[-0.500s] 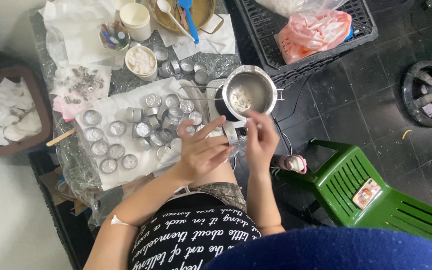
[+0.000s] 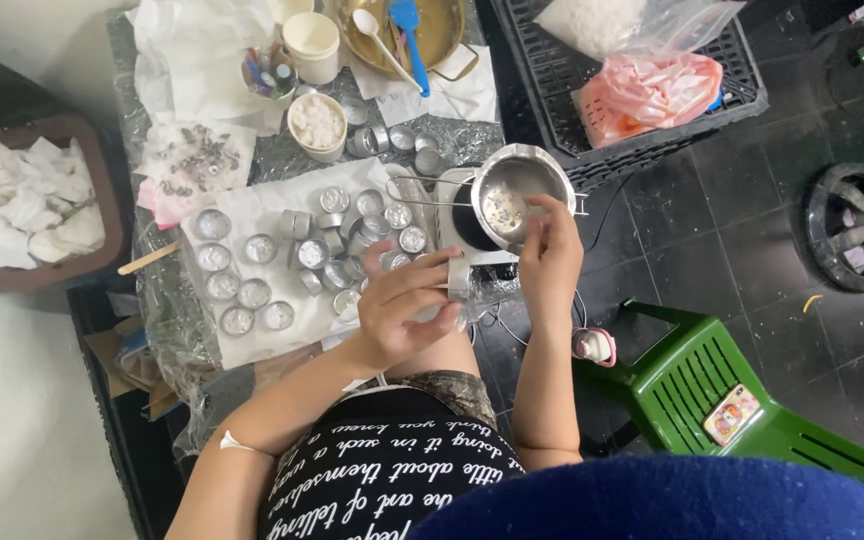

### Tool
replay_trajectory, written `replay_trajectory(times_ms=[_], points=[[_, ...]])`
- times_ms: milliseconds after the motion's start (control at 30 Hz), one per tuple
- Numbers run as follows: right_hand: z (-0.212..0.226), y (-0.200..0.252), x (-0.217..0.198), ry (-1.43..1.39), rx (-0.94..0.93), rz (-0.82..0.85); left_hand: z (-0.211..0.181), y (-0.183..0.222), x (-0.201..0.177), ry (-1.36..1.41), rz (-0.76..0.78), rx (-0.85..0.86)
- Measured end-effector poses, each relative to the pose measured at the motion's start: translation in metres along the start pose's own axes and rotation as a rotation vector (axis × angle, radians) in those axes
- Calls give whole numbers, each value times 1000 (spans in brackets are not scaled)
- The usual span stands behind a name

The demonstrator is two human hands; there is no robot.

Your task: Cleaning and preparing small metal candle tins by placing wicks and holders.

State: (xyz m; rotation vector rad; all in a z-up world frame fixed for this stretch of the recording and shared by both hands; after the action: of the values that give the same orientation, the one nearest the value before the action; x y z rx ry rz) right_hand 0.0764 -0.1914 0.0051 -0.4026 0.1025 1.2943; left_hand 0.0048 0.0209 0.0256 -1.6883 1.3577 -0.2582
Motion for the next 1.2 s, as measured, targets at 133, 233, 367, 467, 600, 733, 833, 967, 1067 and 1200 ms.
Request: replay_trajectory(times_ms=[133,233,367,467,600,733,833,967,1067,1200], points=[[2,2,-1,111,-101,1,3,6,-3,181,80,-114],[0,3,-2,275,-171,20,9,16,2,416,90,-232],[4,1,1,303,-203,54,20,29,8,622,138,-337],[12,-2,1,268,-180,31,21,33,8,685,154,-354],[10,-4,-2,266,-73,-11,17,28,0,745,164,-372],[6,-3,4,290,-94,22,30,45,1,704,120,-423],[3,0,16,250,-119,90,50,55,-9,580,101,-408],[4,0,18,226,-63,140,75,67,-27,41,268,-305],[0,1,16,275,-103,133,101,81,-45,-177,426,-417],[1,3,17,346,-190,163,144,106,-66,17,219,-736]])
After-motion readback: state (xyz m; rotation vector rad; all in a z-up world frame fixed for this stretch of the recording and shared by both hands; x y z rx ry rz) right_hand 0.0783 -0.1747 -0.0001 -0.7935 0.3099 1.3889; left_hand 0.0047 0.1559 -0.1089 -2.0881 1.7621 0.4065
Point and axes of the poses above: each hand's wrist, its own y-axis away from the middle knuckle, its own x-axis out of the palm, z = x × y, the point moved 3 cm from there along -y, towards the middle knuckle, and after that the axes turned 14 degrees about -y, right-handed, at the moved point
